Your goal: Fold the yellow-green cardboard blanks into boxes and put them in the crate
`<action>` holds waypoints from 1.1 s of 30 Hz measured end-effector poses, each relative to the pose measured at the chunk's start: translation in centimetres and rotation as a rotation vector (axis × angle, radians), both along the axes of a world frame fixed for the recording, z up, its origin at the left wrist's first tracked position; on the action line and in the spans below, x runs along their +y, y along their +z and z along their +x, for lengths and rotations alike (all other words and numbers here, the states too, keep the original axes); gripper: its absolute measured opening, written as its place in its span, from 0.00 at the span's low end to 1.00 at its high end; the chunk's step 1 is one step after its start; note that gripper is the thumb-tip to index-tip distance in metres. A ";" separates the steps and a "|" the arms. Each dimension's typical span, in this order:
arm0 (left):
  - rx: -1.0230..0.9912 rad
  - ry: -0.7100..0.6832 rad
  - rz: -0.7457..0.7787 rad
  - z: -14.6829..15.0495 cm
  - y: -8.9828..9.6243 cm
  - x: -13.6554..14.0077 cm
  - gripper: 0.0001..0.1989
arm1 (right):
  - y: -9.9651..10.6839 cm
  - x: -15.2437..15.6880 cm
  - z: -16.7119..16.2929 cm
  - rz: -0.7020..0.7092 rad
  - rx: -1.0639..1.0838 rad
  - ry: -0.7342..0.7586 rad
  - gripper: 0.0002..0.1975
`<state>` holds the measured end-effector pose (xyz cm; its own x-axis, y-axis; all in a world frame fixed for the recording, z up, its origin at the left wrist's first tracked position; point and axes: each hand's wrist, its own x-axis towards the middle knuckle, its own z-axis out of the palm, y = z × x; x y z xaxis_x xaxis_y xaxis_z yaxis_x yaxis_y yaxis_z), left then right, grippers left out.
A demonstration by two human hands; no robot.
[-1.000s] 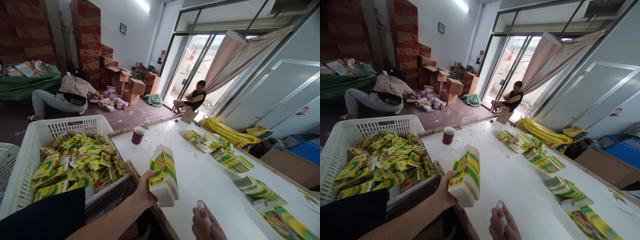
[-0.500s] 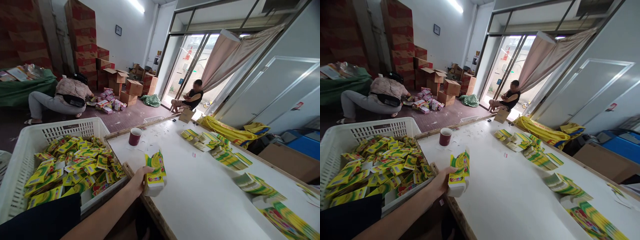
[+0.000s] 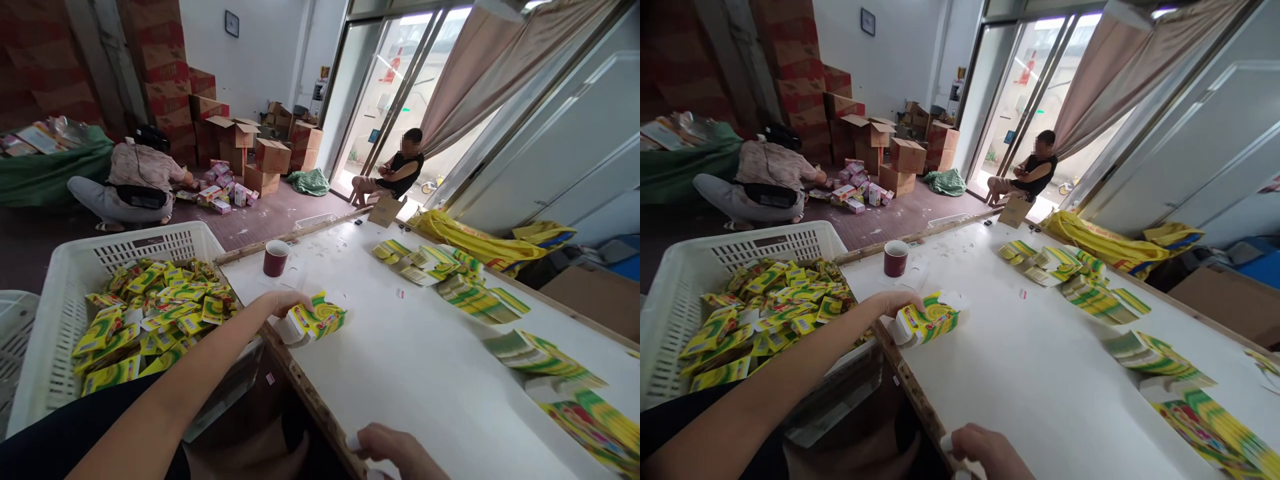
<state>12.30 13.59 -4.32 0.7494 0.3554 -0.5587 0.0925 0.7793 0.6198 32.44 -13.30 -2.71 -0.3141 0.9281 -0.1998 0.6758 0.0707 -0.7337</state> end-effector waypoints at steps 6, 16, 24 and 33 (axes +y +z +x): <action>0.077 -0.164 0.120 -0.2 0.6 0.8 0.30 | 3.8 3.3 0.1 0.212 0.056 -0.180 0.10; 0.138 -0.058 0.527 0.8 2.9 3.0 0.14 | 1.6 13.6 0.3 0.639 -0.151 -0.202 0.16; 0.387 0.145 0.952 -8.2 2.6 -0.1 0.15 | -1.8 16.3 1.3 0.773 -0.229 -0.111 0.14; 0.439 -0.315 1.249 -23.0 -3.9 -8.2 0.21 | -1.6 16.8 2.7 0.624 -0.314 -0.108 0.17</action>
<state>-10.72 5.38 -8.19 0.7372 0.6440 -0.2045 0.5313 -0.3654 0.7644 35.10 3.47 -4.32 -0.2283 0.9217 0.3137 0.8759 0.3351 -0.3471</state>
